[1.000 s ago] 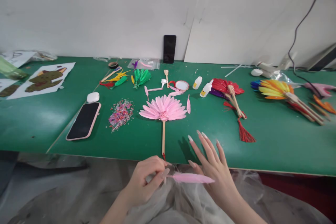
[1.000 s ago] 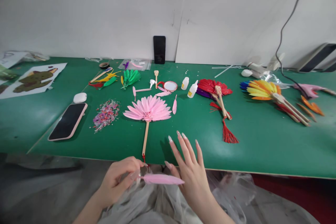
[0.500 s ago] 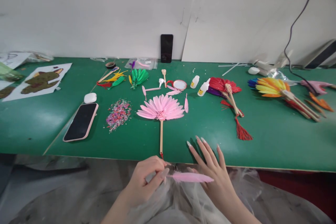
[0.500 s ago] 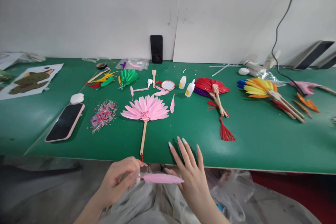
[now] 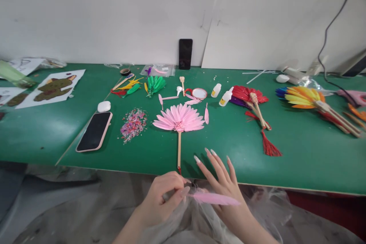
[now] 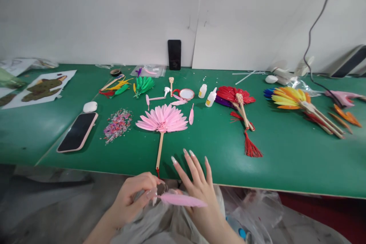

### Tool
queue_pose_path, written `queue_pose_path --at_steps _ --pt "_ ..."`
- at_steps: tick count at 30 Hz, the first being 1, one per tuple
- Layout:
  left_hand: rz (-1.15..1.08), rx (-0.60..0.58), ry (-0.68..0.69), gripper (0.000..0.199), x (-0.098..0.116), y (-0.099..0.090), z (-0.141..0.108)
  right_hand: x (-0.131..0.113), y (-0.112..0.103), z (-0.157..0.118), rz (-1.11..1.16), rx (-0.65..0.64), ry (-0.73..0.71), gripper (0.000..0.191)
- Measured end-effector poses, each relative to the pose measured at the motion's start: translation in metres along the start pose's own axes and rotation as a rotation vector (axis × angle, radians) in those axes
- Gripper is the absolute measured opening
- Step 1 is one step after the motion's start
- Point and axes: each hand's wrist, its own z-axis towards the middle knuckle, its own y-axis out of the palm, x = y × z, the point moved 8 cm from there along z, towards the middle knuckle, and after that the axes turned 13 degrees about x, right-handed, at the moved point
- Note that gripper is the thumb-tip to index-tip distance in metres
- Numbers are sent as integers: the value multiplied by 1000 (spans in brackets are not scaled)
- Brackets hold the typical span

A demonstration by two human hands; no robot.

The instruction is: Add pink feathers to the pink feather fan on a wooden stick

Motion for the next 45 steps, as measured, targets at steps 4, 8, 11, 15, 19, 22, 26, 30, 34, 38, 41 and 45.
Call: queue_pose_path --at_steps 4,8,11,15,19,22,26,30,34,38,41,45 --pt "50 14 24 25 6 -4 -1 -8 -4 30 49 106 -32 59" --pt "79 8 30 31 15 -5 -3 -31 7 71 116 52 -97 61" --pt "80 23 26 28 19 -9 -6 -45 21 96 136 -1 -62 67" --pt "55 39 49 24 22 -16 -10 -55 41 113 132 -71 2 77" --pt "60 57 57 23 23 -26 -12 -65 55 118 117 -97 32 86" --pt "61 61 63 23 23 -31 -14 -75 61 123 121 -78 34 87" --pt "74 66 58 22 22 -35 -15 -86 69 136 153 -43 49 85" --pt "64 79 62 21 23 -38 -18 -96 81 155 180 -45 28 80" --pt "51 75 55 18 23 -40 -21 -111 89 178 185 -36 -48 65" --pt "40 68 53 19 23 -40 -21 -127 79 195 155 72 -180 41" --pt "34 57 56 19 24 -39 -19 -128 68 204 150 152 -219 28" --pt "39 51 62 19 26 -36 -15 -122 62 211 185 161 -218 21"
